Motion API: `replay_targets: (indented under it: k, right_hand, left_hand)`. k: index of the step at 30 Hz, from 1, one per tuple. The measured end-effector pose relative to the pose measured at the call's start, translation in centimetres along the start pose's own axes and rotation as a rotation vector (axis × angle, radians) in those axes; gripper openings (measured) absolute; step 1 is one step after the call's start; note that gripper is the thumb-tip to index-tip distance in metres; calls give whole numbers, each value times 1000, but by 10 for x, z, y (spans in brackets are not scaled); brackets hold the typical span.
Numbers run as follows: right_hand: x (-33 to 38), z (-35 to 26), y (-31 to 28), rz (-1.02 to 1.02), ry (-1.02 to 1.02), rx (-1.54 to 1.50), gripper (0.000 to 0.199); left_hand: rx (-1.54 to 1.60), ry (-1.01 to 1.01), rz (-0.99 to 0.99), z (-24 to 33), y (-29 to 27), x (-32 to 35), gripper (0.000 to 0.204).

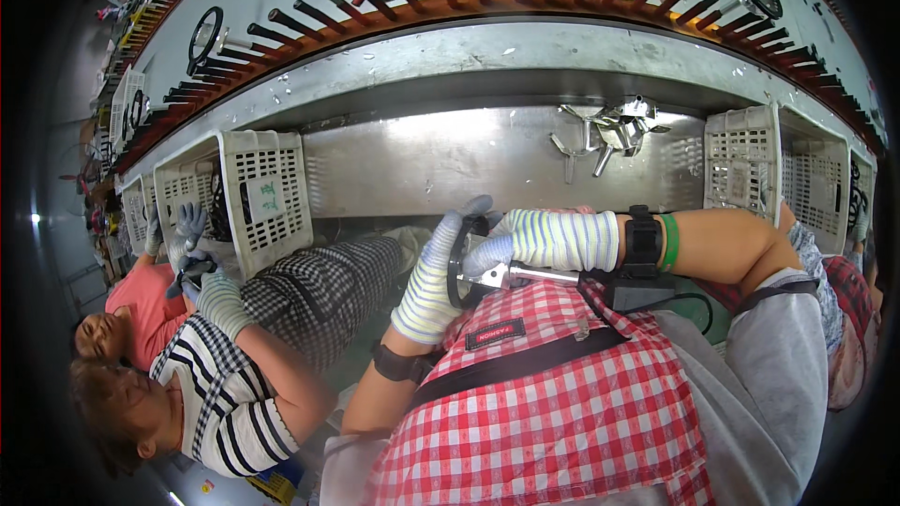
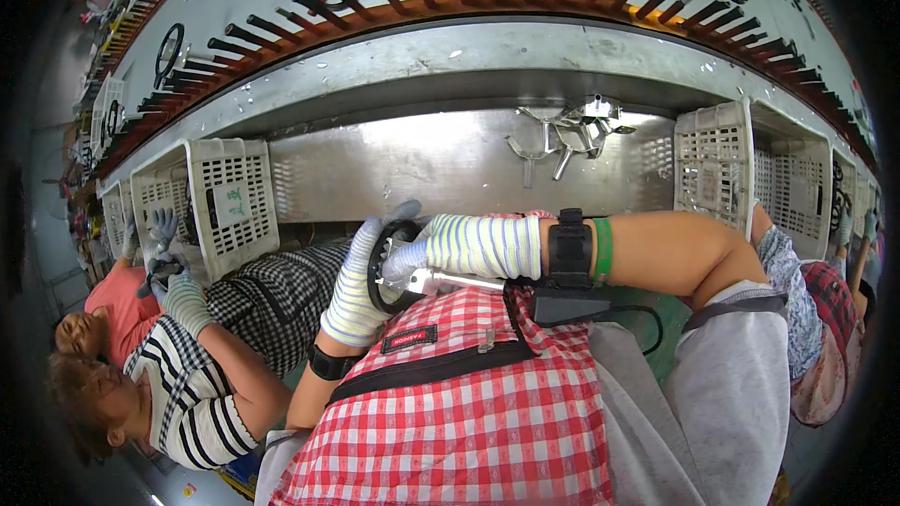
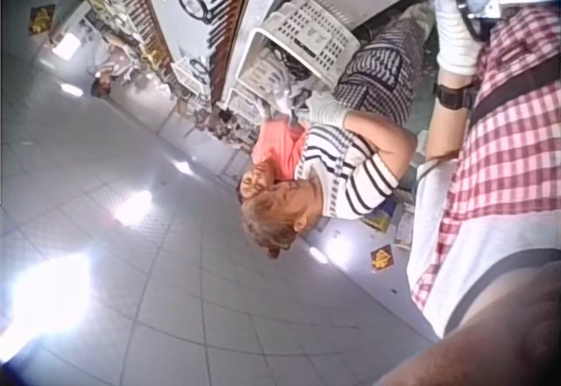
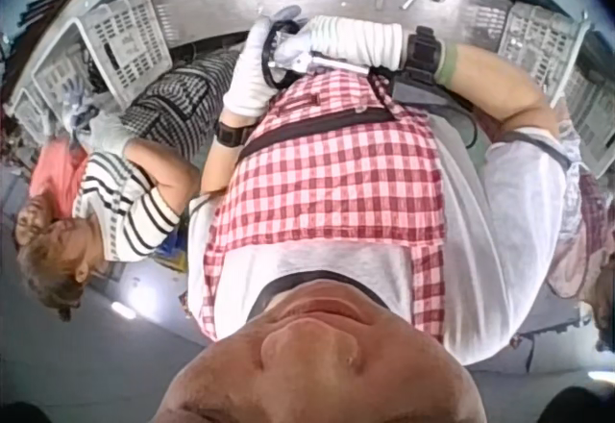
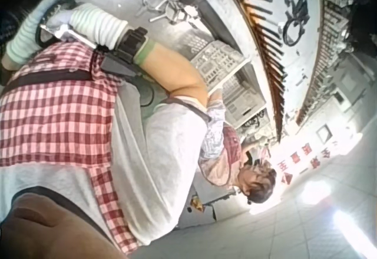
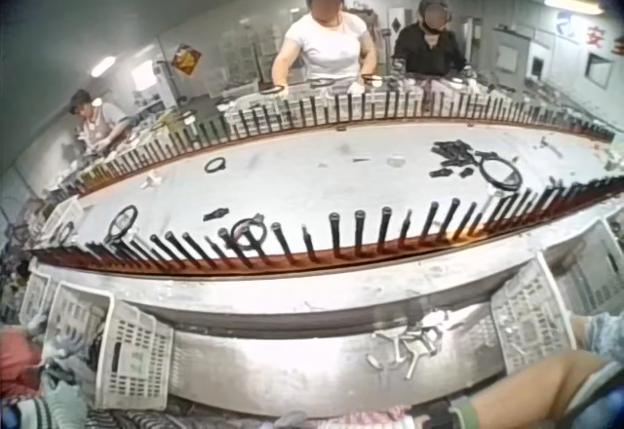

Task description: Assembling the frames, lenses, and metal brackets of magnifying glasses on a production line.

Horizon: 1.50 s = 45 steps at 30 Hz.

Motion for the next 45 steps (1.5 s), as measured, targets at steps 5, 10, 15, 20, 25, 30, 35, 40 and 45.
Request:
replay_targets:
  k: [5, 10, 15, 20, 25, 30, 35, 40, 45]
  right_hand:
    - [6, 0, -1, -15, -40, -54, 36]
    - [35, -30, -10, -77, -336, -91, 47]
    - [56, -17, -35, 195, -217, 499, 36]
    - [120, -47, -106, 437, -693, 79, 30]
    - [260, -13, -244, 1222, -1206, -341, 27]
    - [341, 45, -409, 1916, -1027, -71, 32]
    - [312, 41, -479, 2041, -597, 151, 23]
    - [277, 1, -473, 1884, -905, 165, 24]
    - [236, 38, -493, 1642, -1098, -130, 19]
  left_hand:
    - [-45, -17, -48, 8, 16, -1, 67]
    - [-190, 133, -71, 38, 24, 0, 74]
    - [-285, 405, 32, 67, 9, -9, 73]
    - [-107, 559, 77, 93, 6, 3, 69]
    - [-219, 487, 52, 72, -8, 7, 75]
    - [-219, 414, 6, 56, -10, 22, 76]
    - [-320, 358, -59, 53, 20, 4, 78]
    - [-333, 338, -51, 49, 29, 8, 79]
    - [-318, 364, -26, 47, 26, 7, 78]
Point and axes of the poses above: each hand's wrist, its own x-axis away from the middle knuckle, its own y-axis out of the palm, z = x × y, the point moved 9 cm from there along -x, towards the middle knuckle, and after that the axes turned 10 degrees about y, right-handed, at the moved point
